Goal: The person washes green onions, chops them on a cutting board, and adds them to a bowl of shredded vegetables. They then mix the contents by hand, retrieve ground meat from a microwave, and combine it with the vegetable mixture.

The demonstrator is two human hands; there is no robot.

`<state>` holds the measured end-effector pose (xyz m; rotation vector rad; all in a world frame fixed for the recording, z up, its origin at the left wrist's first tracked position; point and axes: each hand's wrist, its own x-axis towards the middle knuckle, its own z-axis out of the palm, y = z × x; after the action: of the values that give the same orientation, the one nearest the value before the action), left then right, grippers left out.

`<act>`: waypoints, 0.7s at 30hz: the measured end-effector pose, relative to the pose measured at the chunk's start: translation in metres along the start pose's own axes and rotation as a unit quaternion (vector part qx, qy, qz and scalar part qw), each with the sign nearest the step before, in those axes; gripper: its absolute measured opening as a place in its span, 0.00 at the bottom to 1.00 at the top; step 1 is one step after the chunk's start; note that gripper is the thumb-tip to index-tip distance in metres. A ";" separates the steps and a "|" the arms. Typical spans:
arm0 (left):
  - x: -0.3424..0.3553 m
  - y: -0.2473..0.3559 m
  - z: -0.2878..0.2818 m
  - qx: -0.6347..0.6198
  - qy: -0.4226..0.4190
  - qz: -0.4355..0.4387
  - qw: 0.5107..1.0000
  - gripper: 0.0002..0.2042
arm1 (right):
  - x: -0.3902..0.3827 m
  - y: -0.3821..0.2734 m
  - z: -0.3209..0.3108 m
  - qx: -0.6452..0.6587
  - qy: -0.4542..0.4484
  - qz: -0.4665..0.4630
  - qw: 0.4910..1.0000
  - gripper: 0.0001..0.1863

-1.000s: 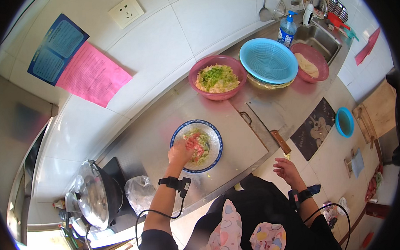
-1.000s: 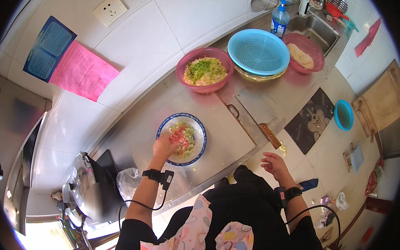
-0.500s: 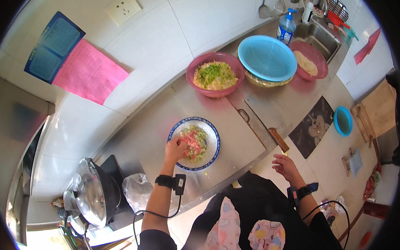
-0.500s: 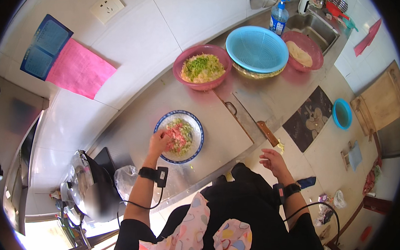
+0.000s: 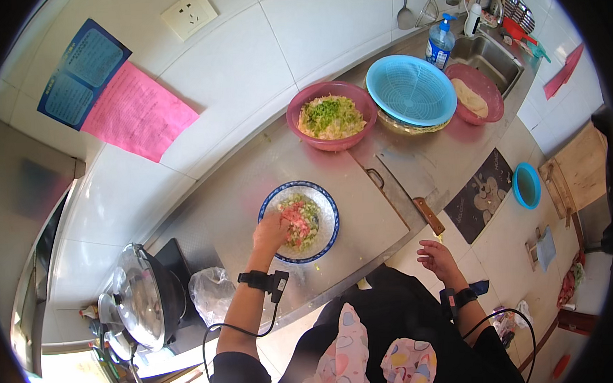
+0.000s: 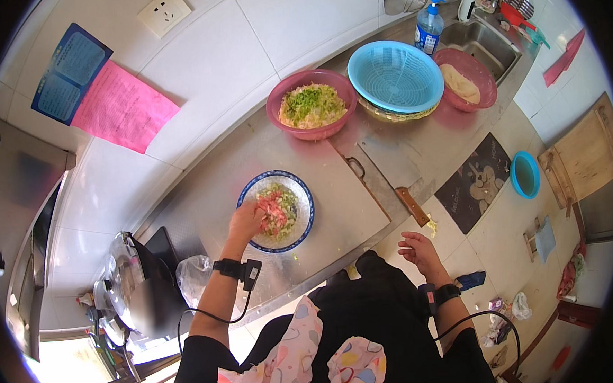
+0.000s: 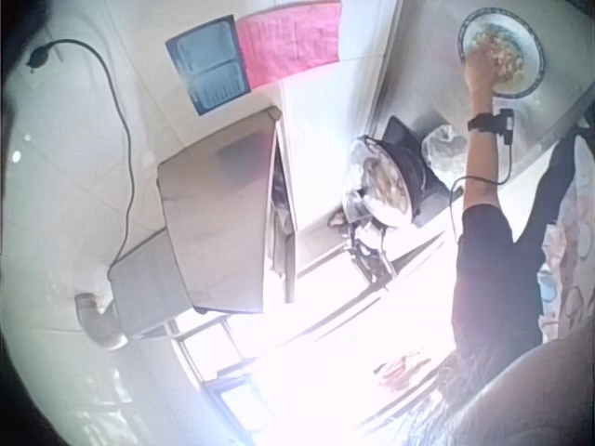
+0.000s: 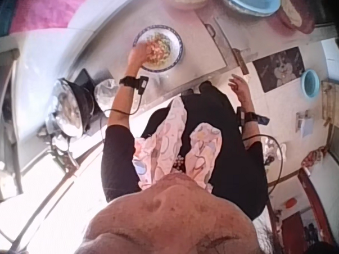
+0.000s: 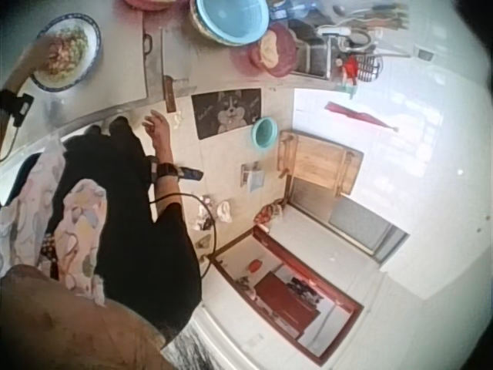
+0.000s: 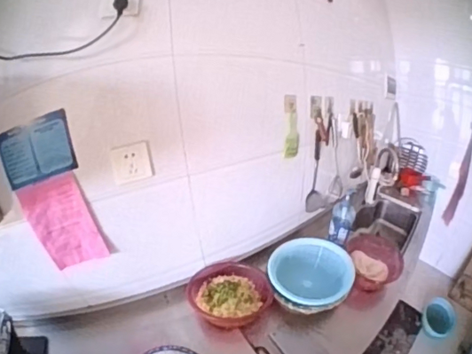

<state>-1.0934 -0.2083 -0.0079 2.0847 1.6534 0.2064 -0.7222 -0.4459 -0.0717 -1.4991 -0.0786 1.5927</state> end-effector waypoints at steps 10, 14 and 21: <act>0.015 0.011 0.022 0.062 -0.036 0.061 0.996 0.14 | -0.005 0.003 0.003 -0.017 0.011 -0.002 1.000 0.12; 0.022 -0.004 0.015 -0.091 -0.066 0.044 0.993 0.12 | -0.006 0.005 -0.002 -0.019 0.027 -0.002 0.999 0.12; -0.003 -0.019 0.010 0.137 0.022 0.137 0.981 0.10 | -0.004 0.011 -0.003 -0.004 0.013 0.003 1.000 0.12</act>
<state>-1.1064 -0.2106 -0.0247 2.5315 1.4834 0.1183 -0.7266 -0.4562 -0.0753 -1.5277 -0.0659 1.5787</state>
